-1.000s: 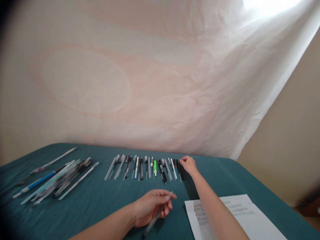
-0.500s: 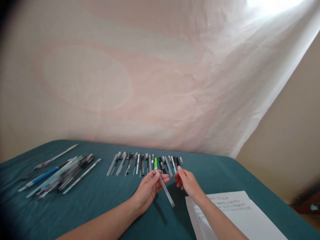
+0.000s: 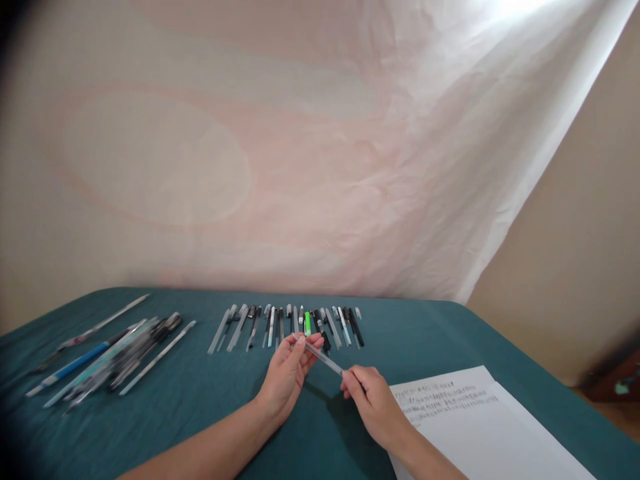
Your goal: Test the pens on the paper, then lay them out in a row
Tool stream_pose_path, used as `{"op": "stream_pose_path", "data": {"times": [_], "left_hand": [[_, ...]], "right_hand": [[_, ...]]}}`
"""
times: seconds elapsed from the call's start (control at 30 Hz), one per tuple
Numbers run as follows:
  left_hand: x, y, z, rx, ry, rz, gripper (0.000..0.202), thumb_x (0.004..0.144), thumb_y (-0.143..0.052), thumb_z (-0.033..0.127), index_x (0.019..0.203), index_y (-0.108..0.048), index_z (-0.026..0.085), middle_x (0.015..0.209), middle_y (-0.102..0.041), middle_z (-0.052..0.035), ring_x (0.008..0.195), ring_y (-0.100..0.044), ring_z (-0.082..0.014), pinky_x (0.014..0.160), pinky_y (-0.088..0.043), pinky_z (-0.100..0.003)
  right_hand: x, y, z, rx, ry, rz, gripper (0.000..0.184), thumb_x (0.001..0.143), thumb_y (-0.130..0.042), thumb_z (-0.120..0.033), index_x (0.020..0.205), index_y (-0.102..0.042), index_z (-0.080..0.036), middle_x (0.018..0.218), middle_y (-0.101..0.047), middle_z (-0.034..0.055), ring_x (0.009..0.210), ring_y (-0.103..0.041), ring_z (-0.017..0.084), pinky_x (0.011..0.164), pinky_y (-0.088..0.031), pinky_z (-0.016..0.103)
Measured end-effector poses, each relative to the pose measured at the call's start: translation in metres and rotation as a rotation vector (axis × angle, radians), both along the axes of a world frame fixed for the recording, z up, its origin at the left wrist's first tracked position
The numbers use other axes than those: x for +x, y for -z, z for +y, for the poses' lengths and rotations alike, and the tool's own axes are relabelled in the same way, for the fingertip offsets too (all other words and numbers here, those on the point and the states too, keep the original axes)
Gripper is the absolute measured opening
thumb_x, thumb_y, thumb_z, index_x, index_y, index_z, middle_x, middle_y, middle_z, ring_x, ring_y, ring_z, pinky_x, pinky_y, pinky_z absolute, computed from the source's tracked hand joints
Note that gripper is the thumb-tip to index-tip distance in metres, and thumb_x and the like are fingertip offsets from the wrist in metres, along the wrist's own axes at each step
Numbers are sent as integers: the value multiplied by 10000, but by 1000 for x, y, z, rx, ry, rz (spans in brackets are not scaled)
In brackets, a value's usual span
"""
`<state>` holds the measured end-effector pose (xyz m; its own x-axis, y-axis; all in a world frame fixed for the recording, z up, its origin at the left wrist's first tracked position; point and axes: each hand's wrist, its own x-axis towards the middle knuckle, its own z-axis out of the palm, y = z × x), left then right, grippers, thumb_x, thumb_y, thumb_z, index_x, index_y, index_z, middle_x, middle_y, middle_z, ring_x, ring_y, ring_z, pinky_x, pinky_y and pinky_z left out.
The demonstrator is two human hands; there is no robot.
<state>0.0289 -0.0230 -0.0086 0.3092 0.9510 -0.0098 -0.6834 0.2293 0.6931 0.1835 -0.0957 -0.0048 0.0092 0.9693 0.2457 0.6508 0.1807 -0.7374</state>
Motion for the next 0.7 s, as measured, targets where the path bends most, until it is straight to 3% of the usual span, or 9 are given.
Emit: {"op": "stream_pose_path", "data": {"times": [0.2, 0.43, 0.63, 0.7], "left_hand": [[2, -5, -10, 54, 169, 57, 264, 744, -598, 250, 956, -487, 138, 1032, -605, -132, 969, -571, -203, 897, -402, -371], [2, -2, -9, 72, 137, 128, 244, 735, -605, 270, 906, -494, 135, 936, -629, -108, 888, -595, -183, 848, -434, -351], [3, -1, -9, 61, 143, 148, 254, 727, -611, 281, 903, -497, 138, 929, -630, -101, 883, -595, -174, 834, -446, -328], [3, 0, -9, 66, 140, 159, 253, 722, -616, 285, 895, -503, 138, 928, -629, -97, 884, -595, -175, 830, -451, -327]], "right_hand": [[-2, 5, 0, -10, 7, 83, 350, 876, -333, -381, 686, -544, -176, 636, -578, 1, 643, -538, 143, 626, -365, 242], [-3, 1, -3, 33, -6, 108, 270, 832, -435, -391, 685, -510, -177, 647, -522, -18, 637, -495, 130, 587, -355, 223], [-4, 4, -3, -26, -26, 207, 369, 885, -303, -383, 748, -568, -165, 676, -585, 10, 666, -546, 142, 642, -386, 242], [-4, 4, -2, -22, -23, 179, 347, 871, -344, -388, 736, -572, -164, 653, -586, 8, 648, -548, 144, 625, -384, 241]]}}
